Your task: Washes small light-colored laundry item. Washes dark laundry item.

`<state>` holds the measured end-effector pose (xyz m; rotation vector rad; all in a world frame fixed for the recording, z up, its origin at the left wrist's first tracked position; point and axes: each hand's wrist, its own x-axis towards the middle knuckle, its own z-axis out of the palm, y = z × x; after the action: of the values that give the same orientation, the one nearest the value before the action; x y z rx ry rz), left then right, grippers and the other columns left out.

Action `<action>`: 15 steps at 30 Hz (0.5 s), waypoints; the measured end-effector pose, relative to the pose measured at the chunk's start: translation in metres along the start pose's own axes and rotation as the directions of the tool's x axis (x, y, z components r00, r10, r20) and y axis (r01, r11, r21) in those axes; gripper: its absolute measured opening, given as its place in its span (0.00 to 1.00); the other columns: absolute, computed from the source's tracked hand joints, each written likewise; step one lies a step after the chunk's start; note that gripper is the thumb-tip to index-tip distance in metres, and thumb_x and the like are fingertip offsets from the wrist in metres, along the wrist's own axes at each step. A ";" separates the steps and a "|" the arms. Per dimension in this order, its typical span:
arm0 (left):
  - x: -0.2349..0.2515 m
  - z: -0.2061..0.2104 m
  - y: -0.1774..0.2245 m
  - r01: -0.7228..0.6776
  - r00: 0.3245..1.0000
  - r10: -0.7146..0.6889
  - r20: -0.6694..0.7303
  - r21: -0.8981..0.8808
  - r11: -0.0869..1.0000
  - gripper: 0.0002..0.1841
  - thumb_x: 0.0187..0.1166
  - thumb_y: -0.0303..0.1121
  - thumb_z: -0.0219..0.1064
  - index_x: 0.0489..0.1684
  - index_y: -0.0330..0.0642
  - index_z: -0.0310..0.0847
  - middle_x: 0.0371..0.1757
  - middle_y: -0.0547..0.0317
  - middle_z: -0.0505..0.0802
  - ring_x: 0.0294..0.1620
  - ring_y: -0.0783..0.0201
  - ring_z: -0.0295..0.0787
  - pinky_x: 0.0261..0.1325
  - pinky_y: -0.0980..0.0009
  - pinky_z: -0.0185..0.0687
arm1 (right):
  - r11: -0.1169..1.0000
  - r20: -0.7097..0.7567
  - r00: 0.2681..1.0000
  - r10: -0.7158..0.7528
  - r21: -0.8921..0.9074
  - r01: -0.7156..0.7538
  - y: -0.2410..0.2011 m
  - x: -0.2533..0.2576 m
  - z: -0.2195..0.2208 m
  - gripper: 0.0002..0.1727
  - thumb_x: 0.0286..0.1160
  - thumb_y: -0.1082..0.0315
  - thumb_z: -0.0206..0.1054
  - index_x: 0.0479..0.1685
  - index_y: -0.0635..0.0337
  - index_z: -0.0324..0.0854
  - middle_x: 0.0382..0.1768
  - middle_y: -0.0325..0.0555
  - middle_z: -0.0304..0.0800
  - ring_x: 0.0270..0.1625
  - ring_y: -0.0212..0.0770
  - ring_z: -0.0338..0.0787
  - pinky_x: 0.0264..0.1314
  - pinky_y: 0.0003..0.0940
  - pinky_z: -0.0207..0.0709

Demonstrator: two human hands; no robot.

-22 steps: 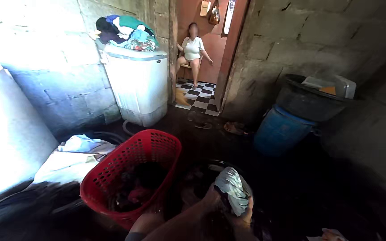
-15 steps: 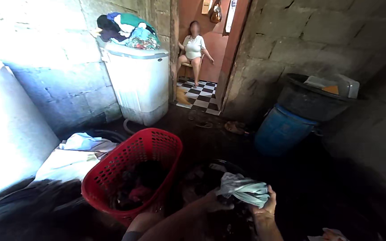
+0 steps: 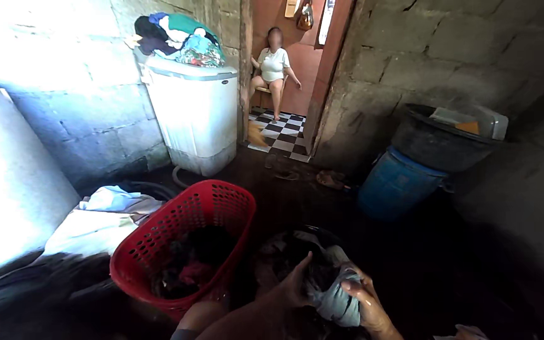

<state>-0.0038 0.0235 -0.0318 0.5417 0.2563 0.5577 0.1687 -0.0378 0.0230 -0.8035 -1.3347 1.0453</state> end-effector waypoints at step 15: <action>-0.019 0.079 -0.011 -0.150 0.777 0.629 -0.016 0.966 0.209 0.15 0.64 0.28 0.75 0.42 0.26 0.83 0.49 0.40 0.89 0.52 0.54 0.86 0.57 0.61 0.82 | 0.698 -0.134 0.807 0.575 0.595 -0.399 0.021 0.001 -0.019 0.21 0.78 0.49 0.52 0.48 0.53 0.83 0.36 0.44 0.95 0.39 0.36 0.96 0.40 0.38 0.92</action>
<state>0.0144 -0.0277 0.0295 1.7345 0.9247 1.0571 0.1846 -0.0270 0.0024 -0.8602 -0.4846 1.5599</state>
